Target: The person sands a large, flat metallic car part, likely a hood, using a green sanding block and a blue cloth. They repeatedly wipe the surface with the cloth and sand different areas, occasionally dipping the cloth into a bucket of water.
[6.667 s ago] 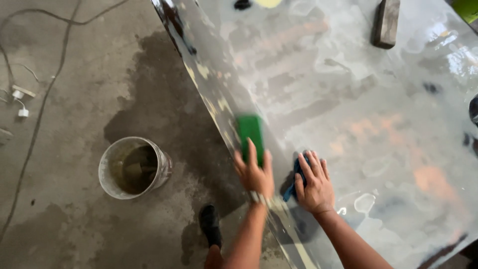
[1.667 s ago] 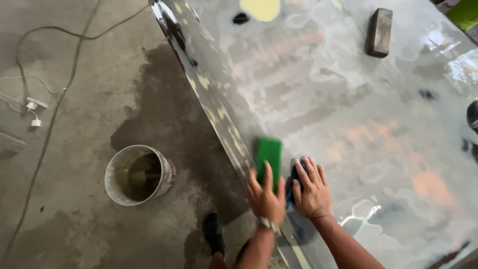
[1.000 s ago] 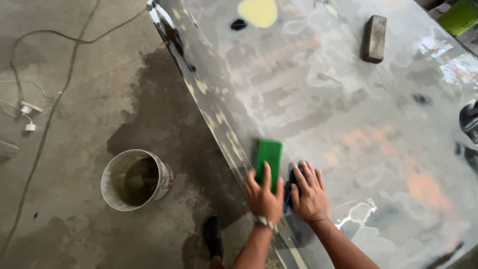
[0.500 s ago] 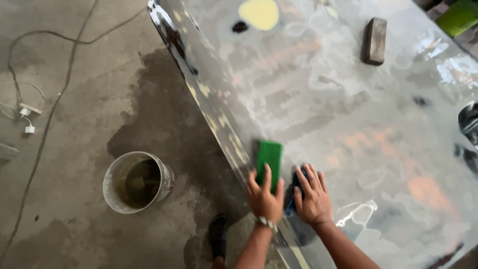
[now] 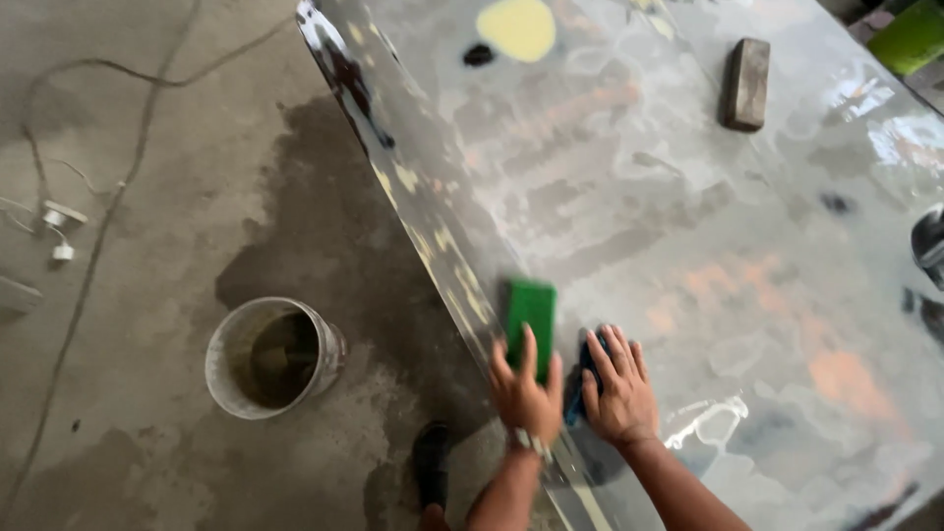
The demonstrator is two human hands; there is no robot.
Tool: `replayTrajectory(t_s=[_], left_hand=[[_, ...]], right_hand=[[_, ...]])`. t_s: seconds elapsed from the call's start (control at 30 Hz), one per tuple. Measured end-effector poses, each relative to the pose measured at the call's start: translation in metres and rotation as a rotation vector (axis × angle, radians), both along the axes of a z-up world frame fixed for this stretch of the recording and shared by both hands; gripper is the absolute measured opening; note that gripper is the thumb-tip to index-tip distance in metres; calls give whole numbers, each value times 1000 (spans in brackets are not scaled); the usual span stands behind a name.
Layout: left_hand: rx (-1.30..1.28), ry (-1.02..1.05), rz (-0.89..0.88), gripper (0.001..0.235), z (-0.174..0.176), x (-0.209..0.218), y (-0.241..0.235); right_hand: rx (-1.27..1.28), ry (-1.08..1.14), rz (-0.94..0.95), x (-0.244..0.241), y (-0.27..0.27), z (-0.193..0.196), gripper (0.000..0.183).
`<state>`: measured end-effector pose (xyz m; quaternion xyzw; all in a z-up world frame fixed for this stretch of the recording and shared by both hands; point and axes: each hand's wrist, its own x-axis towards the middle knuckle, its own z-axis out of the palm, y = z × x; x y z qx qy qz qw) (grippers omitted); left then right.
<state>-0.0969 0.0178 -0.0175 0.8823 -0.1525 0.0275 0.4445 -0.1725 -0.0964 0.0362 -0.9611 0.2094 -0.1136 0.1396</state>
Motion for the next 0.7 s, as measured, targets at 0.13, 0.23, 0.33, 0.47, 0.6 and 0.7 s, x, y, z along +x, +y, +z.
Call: replayTrajectory(t_s=[0.13, 0.23, 0.33, 0.47, 0.6, 0.7], left_hand=[[28, 251, 129, 58, 8, 97, -30], [124, 6, 161, 60, 14, 99, -28], [166, 105, 43, 58, 25, 45, -20], [150, -48, -116, 60, 19, 5, -15], [154, -34, -25, 57, 32, 84, -38], [167, -14, 5, 55, 37, 97, -42]], right_hand=[[-36, 5, 0, 3, 2, 4, 56], [-35, -7, -2, 1, 5, 6, 56], [-36, -1, -14, 3, 1, 3, 56], [-34, -24, 3, 3, -2, -2, 60], [-6, 3, -4, 1, 3, 5, 60], [-44, -15, 6, 1, 2, 2, 57]])
